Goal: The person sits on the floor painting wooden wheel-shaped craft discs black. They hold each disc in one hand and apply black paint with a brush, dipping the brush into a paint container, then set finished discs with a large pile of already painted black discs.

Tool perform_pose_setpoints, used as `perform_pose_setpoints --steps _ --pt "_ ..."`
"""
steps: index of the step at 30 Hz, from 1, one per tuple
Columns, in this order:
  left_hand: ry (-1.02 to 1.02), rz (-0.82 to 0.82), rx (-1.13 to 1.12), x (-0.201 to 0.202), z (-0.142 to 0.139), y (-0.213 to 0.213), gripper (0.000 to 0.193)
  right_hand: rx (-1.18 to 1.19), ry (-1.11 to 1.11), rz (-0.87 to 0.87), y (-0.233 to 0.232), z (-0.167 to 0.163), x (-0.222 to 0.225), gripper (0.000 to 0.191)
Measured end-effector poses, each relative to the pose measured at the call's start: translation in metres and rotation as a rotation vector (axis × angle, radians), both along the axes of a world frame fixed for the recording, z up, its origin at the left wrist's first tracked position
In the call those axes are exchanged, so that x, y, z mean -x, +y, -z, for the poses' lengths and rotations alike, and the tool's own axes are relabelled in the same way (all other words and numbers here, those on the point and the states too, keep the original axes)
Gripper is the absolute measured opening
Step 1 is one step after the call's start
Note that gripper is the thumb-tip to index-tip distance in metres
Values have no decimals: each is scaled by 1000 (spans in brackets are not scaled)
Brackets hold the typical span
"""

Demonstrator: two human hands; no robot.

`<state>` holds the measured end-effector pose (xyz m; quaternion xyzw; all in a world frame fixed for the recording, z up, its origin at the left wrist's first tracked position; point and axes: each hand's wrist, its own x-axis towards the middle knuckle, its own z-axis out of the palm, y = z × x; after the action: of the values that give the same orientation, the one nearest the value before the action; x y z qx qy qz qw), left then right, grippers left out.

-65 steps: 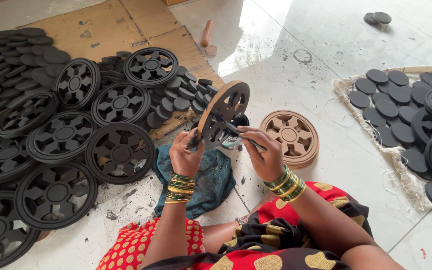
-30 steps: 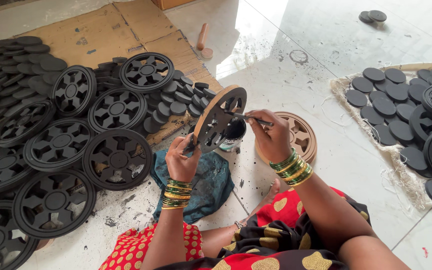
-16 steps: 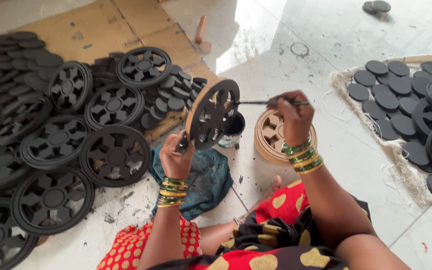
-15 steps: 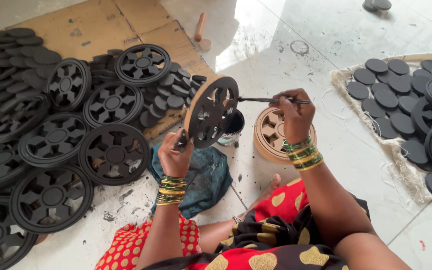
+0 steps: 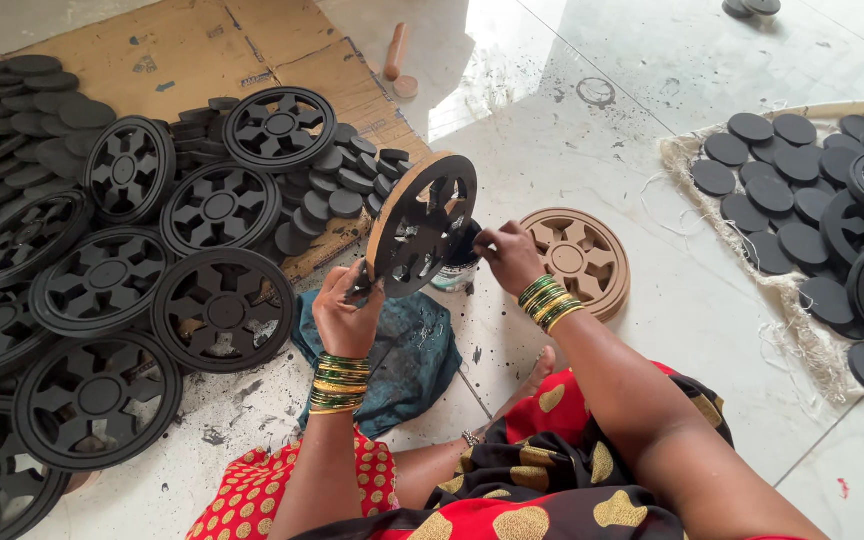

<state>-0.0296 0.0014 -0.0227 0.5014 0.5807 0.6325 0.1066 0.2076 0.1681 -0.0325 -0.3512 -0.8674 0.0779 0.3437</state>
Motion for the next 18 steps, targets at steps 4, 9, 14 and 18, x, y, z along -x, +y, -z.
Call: perform_pose_setpoints --steps 4,9,14,18 --pt "16 -22 25 -2 -1 0 37 134 142 80 0 -25 -14 14" --pt "32 -33 20 -2 -1 -2 39 101 71 54 -7 -39 -29 14" --pt "25 -27 28 -1 -2 -1 39 356 152 201 1 -35 -34 19" --pt "8 -20 35 -2 -2 0 38 581 525 158 11 -24 -38 16"
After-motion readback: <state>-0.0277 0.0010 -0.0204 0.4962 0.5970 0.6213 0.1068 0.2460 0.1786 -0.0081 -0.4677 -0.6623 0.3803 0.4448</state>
